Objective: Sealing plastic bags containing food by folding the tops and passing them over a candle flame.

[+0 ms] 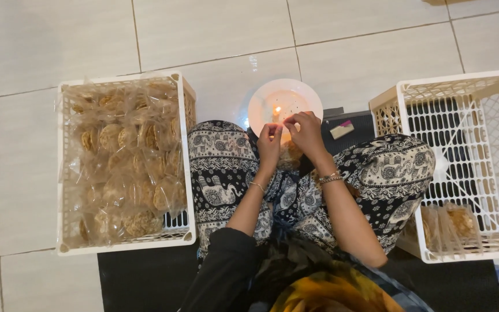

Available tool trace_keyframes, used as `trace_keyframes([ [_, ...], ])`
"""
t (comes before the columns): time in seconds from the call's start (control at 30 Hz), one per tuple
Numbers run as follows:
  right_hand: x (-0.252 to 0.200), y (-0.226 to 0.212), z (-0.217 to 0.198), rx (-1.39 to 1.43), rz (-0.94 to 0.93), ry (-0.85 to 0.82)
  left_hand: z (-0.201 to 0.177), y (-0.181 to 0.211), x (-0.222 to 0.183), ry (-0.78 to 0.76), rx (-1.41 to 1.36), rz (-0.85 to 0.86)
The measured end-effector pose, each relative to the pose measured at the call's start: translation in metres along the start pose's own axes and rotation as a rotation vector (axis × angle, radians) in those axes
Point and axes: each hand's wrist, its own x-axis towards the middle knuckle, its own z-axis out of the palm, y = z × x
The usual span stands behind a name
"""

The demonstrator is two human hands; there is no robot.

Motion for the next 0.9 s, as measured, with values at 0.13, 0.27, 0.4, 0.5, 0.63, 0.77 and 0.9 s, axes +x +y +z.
trace_keyframes([
  [0.13, 0.001, -0.012, -0.004, -0.006, 0.036, -0.009, 0.001, 0.002, -0.001, 0.045, -0.059, -0.015],
  [0.27, 0.001, -0.007, -0.008, -0.007, 0.087, -0.026, -0.004, 0.011, 0.002, 0.081, -0.225, -0.133],
  [0.4, 0.002, 0.010, -0.006, -0.091, 0.176, -0.074, -0.002, -0.008, 0.018, 0.106, -0.280, -0.213],
  [0.5, 0.003, 0.021, 0.002, -0.046, 0.279, -0.051, -0.003, -0.005, 0.019, 0.120, -0.321, -0.207],
  [0.63, 0.008, 0.014, 0.005, 0.041, 0.368, -0.011, -0.001, -0.011, 0.029, 0.132, -0.320, -0.226],
  [0.77, 0.011, 0.011, 0.007, 0.054, 0.382, 0.021, -0.002, -0.009, 0.033, 0.147, -0.331, -0.270],
  [0.9, 0.013, 0.005, 0.004, 0.072, 0.387, 0.017, -0.002, -0.004, 0.034, 0.156, -0.324, -0.293],
])
